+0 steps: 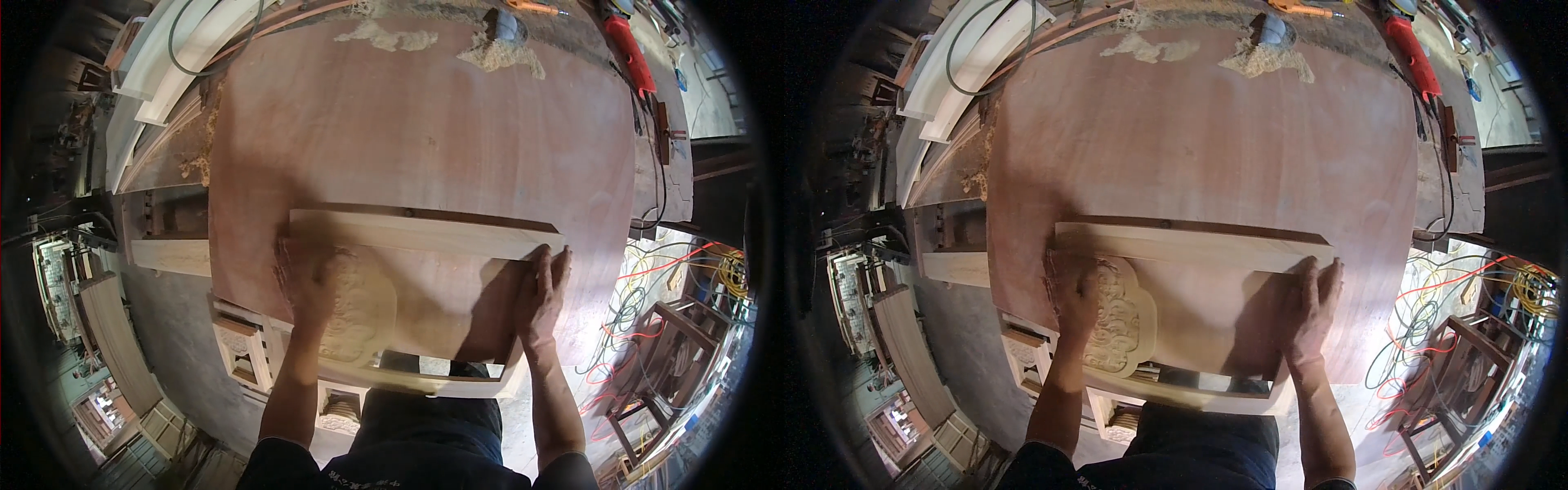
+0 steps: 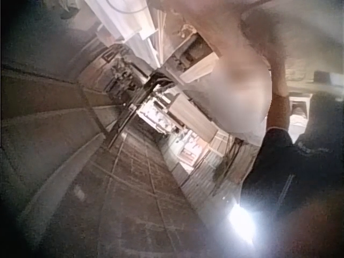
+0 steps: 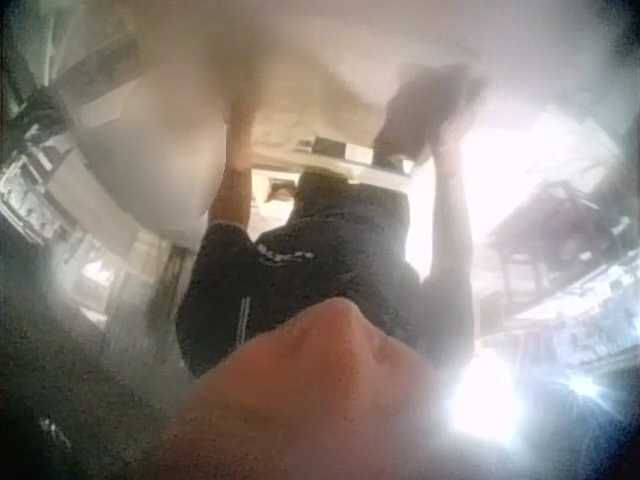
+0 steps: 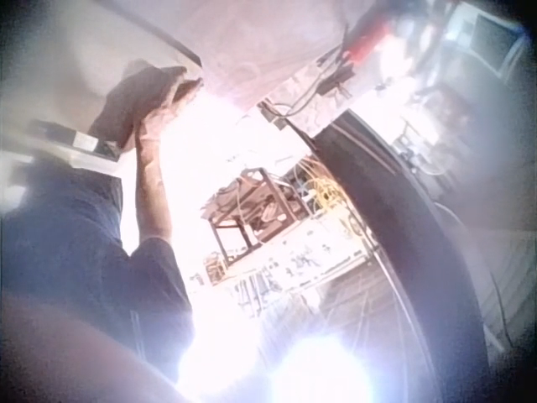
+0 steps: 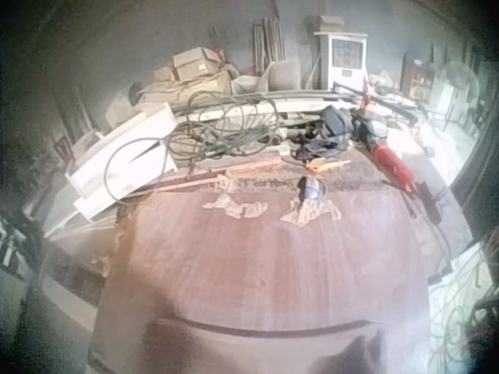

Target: The person assembles pieces of a wooden frame by hand, fitting carved decorative panels into slots on the frame members and aligning the joints on a workbench.

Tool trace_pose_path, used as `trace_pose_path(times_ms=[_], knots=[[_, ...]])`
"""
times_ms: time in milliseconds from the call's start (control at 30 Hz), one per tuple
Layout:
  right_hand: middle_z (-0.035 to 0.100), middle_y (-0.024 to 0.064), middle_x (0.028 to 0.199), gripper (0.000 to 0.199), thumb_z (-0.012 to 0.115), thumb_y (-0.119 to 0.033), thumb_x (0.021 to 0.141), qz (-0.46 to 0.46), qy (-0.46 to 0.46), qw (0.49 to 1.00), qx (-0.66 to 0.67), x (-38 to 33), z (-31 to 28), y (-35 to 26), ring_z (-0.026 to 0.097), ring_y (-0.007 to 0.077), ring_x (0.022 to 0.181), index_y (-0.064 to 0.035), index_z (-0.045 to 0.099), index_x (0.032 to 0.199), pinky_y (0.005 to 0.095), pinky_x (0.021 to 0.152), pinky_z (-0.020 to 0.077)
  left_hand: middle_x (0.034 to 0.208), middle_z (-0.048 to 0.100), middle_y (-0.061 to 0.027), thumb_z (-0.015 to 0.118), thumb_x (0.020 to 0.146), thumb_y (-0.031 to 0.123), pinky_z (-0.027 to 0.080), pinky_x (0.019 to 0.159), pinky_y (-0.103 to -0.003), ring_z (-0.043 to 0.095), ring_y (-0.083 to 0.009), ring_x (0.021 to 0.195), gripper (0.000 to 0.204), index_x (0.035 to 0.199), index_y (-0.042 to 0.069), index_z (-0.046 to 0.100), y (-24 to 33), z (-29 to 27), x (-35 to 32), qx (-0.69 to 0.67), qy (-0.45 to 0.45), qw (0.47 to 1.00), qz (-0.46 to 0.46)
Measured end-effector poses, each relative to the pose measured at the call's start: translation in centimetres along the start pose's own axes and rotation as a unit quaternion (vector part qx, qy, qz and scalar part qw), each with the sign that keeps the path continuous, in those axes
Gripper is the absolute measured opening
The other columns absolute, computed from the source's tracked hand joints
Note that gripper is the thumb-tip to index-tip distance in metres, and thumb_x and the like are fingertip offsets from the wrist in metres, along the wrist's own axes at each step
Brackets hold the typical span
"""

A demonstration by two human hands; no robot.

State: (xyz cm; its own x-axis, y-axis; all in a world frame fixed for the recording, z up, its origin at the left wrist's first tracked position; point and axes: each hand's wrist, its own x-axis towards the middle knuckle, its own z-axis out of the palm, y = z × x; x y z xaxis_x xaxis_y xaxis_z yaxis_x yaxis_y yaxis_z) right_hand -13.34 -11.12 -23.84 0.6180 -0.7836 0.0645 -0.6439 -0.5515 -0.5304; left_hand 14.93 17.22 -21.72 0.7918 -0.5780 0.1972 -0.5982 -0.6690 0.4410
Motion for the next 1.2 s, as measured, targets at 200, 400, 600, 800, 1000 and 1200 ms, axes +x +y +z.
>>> trace_pose_path(times_ms=[200, 400, 600, 800, 1000, 1200], knots=[[0.034, 0.0357, 0.159, 0.05, 0.059, -0.004, 0.098, -0.088, -0.008, 0.996, -0.015, 1.2, 2.3, -4.1, 0.033, 0.0557, 0.147, -0.0045, 0.054, 0.148, 0.063, 0.122, 0.0254, 0.15, 0.049, -0.0312, 0.061, 0.1, 0.029, 0.03, 0.12, -0.055, 0.042, -0.0478, 0.142, 0.055, 0.143, -0.005, 0.054, -6.6, -0.6, -4.3, 0.128, 0.028, 0.983, -0.128], [0.022, 0.0326, 0.166, 0.06, 0.046, -0.016, 0.099, -0.135, -0.061, 0.988, 0.05, 1.8, 4.6, -7.5, 0.018, 0.0528, 0.155, -0.0099, 0.044, 0.158, 0.0616, 0.126, 0.012, 0.162, 0.032, -0.0325, 0.06, 0.101, 0.032, 0.021, 0.125, -0.051, 0.027, -0.0466, 0.152, 0.076, 0.158, -0.007, 0.029, -8.7, -4.3, -6.4, 0.115, -0.057, 0.96, -0.248], [0.021, 0.0329, 0.166, 0.055, 0.045, -0.017, 0.1, -0.174, -0.088, 0.98, 0.028, 1.7, 6.9, -10.4, 0.02, 0.0537, 0.154, -0.009, 0.048, 0.154, 0.0637, 0.125, 0.0159, 0.162, 0.029, -0.031, 0.063, 0.1, 0.024, 0.026, 0.123, -0.053, 0.028, -0.0472, 0.15, 0.073, 0.158, -0.003, 0.029, -9.7, -6.5, -10.9, 0.01, 0.002, 0.965, -0.262], [0.025, 0.0336, 0.164, 0.062, 0.051, -0.013, 0.095, -0.196, -0.125, 0.972, 0.037, 1.2, 6.7, -14.9, 0.025, 0.0552, 0.151, -0.0136, 0.045, 0.157, 0.0661, 0.123, 0.0198, 0.166, 0.024, -0.0304, 0.057, 0.104, 0.025, 0.028, 0.122, -0.047, 0.029, -0.0456, 0.15, 0.074, 0.161, -0.006, 0.021, -12.9, -8.1, -19.4, -0.08, 0.018, 0.933, -0.35], [0.027, 0.0355, 0.162, 0.061, 0.056, -0.006, 0.092, -0.23, -0.129, 0.964, 0.02, -0.5, 8.8, -15.7, 0.026, 0.0558, 0.151, -0.0159, 0.051, 0.152, 0.0667, 0.122, 0.0211, 0.168, 0.026, -0.0246, 0.059, 0.106, 0.029, 0.033, 0.12, -0.043, 0.037, -0.0354, 0.149, 0.08, 0.165, 0.0, 0.014, -14.6, -9.3, -26.2, -0.079, 0.018, 0.911, -0.405], [0.04, 0.0314, 0.157, 0.055, 0.057, -0.006, 0.093, -0.265, -0.14, 0.949, 0.099, -0.1, 6.5, -15.5, 0.039, 0.0515, 0.145, -0.0134, 0.056, 0.147, 0.0619, 0.119, 0.033, 0.149, 0.046, -0.0223, 0.059, 0.103, 0.014, 0.035, 0.117, -0.041, 0.046, -0.0341, 0.136, 0.057, 0.15, -0.007, 0.035, -12.8, -12.6, -27.5, -0.151, -0.08, 0.881, -0.441]])
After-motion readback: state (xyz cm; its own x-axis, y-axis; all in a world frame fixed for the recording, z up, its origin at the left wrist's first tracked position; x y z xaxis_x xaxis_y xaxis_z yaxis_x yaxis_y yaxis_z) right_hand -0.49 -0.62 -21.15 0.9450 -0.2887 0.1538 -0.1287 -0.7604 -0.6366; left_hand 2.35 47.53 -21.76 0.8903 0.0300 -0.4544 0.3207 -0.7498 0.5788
